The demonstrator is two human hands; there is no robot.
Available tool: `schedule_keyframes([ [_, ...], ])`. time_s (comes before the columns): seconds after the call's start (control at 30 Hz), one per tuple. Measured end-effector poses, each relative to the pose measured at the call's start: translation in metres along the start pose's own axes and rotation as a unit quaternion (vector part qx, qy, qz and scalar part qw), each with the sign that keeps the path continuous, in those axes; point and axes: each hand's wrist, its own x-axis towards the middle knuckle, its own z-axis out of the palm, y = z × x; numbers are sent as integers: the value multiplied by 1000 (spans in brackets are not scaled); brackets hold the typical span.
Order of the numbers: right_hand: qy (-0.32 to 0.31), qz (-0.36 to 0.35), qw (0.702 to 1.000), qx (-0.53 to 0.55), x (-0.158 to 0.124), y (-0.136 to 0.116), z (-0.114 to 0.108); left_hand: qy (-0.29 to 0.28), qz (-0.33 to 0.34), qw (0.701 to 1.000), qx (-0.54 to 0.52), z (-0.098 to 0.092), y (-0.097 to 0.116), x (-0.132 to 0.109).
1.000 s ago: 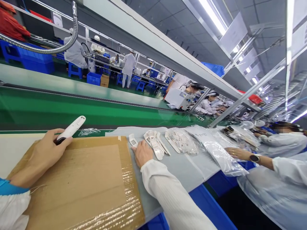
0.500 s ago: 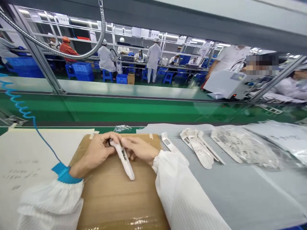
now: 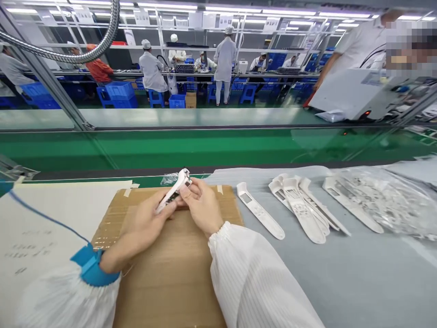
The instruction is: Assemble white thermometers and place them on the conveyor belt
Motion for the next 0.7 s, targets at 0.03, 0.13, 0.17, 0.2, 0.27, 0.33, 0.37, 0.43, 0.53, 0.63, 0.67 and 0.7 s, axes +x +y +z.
schedule_keyframes([
  [0.03, 25, -22, 999, -44, -1, -1, -2, -19, -11, 1000, -6, -3, 1, 1],
  [0.13, 101, -107, 972, -183, -3, -7, -7, -53, -28, 998, -31, -11, 2, 3],
  [0.17, 114, -139, 959, -220, -4, -10, -8, -57, -32, 997, -33, -12, 3, 3],
  [0.2, 120, -172, 945, -252, -5, -13, -10, -60, -37, 997, -28, -12, 3, 2],
  [0.27, 120, -241, 909, -318, -5, -18, -12, -64, -43, 997, -11, -11, 3, 1],
  [0.33, 123, -299, 857, -401, -5, -20, -15, -58, -32, 998, 12, -9, 3, -2],
  [0.37, 129, -314, 829, -445, -5, -20, -15, -54, -25, 998, 23, -8, 3, -2],
  [0.43, 130, -324, 780, -519, -6, -18, -15, -45, -26, 998, 32, -7, 3, -2],
  [0.53, 74, -329, 773, -537, -9, -13, -10, 19, -73, 997, -21, -13, 1, 4],
  [0.63, 18, -300, 844, -444, -11, -10, -6, 67, -78, 983, -152, -22, -2, 10],
  [0.67, 21, -271, 869, -413, -11, -9, -7, 56, -70, 976, -197, -25, -3, 11],
  [0.7, 33, -233, 890, -391, -9, -7, -9, 38, -61, 968, -239, -27, -4, 11],
])
